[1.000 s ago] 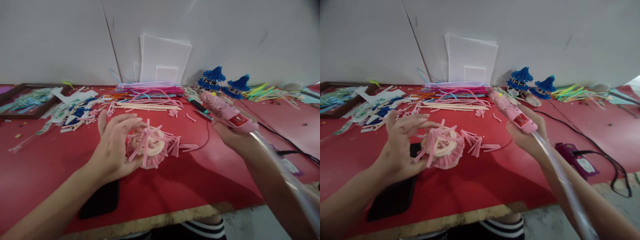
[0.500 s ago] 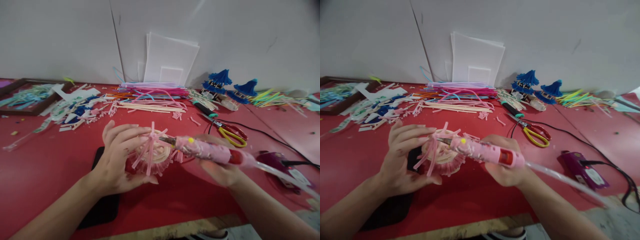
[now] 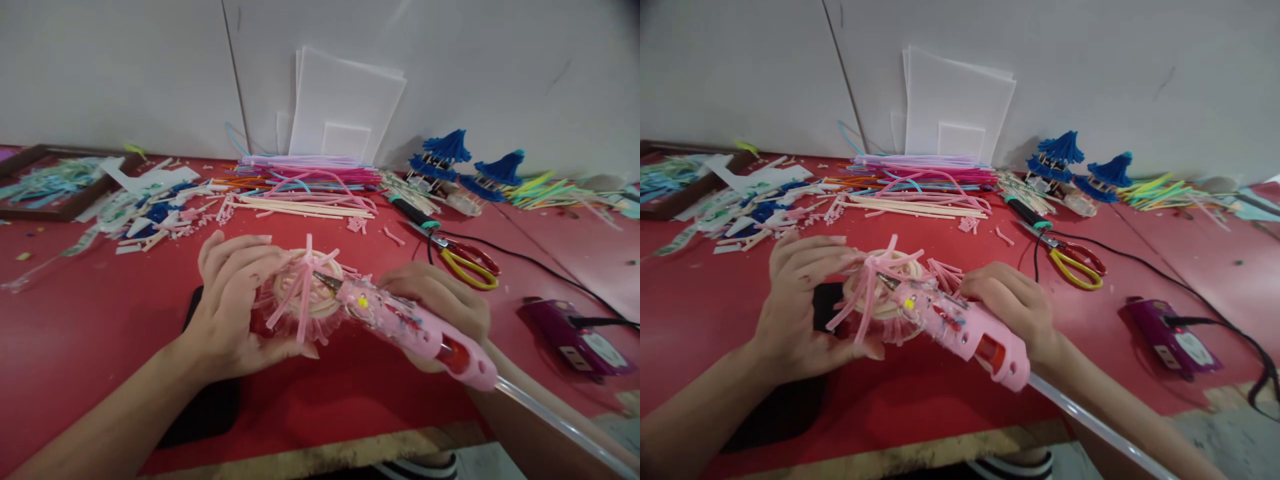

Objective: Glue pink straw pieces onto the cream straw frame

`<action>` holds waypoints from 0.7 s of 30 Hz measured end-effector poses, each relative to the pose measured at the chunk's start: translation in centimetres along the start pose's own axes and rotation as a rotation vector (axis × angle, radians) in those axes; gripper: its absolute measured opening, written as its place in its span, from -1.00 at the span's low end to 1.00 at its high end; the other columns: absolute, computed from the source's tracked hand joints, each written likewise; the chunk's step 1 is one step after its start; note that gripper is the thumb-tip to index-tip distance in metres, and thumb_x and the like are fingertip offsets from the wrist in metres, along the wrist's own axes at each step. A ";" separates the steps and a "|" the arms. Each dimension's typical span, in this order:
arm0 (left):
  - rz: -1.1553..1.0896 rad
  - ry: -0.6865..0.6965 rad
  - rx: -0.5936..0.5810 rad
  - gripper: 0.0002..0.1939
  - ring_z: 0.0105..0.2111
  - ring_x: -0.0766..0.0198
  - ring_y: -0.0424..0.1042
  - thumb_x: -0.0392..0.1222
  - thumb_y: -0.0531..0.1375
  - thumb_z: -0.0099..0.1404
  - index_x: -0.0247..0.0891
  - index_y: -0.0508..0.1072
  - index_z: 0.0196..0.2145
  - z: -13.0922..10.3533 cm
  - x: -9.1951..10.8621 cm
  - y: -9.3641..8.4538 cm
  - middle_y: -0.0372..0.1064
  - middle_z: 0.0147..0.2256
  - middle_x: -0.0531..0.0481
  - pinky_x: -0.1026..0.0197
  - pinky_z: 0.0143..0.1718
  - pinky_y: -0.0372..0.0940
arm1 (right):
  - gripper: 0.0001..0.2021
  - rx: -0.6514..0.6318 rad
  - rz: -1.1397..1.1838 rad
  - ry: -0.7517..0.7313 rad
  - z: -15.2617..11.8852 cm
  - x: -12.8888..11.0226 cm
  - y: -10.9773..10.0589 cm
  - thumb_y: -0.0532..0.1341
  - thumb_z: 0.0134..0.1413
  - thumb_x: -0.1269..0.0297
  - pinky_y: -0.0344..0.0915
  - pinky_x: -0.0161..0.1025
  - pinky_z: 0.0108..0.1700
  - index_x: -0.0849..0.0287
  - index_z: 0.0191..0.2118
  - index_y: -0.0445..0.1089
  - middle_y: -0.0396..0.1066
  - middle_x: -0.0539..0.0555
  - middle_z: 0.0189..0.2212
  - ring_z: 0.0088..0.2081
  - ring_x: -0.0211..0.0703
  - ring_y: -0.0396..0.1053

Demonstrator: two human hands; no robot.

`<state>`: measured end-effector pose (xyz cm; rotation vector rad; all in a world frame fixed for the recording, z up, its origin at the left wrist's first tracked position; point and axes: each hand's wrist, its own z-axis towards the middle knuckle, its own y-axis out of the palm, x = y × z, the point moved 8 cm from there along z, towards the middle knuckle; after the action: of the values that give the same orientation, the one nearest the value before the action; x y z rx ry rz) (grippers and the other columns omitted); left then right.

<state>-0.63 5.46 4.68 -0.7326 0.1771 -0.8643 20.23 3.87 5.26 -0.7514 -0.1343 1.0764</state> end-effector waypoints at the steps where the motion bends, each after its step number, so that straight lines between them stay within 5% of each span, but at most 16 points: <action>1: 0.000 0.006 0.002 -0.11 0.00 -0.22 0.42 0.45 0.31 -0.04 -0.14 0.28 0.10 0.0 0.0 0.0 0.48 -0.10 -0.23 -0.37 0.27 0.00 | -0.88 0.010 -0.007 -0.013 0.1 -0.1 -0.1 0.12 0.18 0.41 0.46 -0.21 -0.31 0.19 -0.18 0.36 0.48 0.16 -0.34 -0.32 -0.11 0.49; 21: -0.025 0.088 -0.017 -0.01 0.00 -0.21 0.42 0.42 0.35 -0.07 -0.15 0.25 0.20 -0.2 0.2 0.2 0.44 -0.07 -0.22 -0.28 0.27 0.06 | -0.89 0.044 0.022 0.016 0.1 0.0 -0.1 0.10 0.14 0.45 0.33 -0.18 -0.39 0.13 -0.24 0.30 0.36 0.07 -0.44 -0.41 -0.13 0.35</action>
<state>-0.47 5.28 4.44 -0.7139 0.2544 -0.9204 20.30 3.91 5.34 -0.7230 -0.0887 1.0910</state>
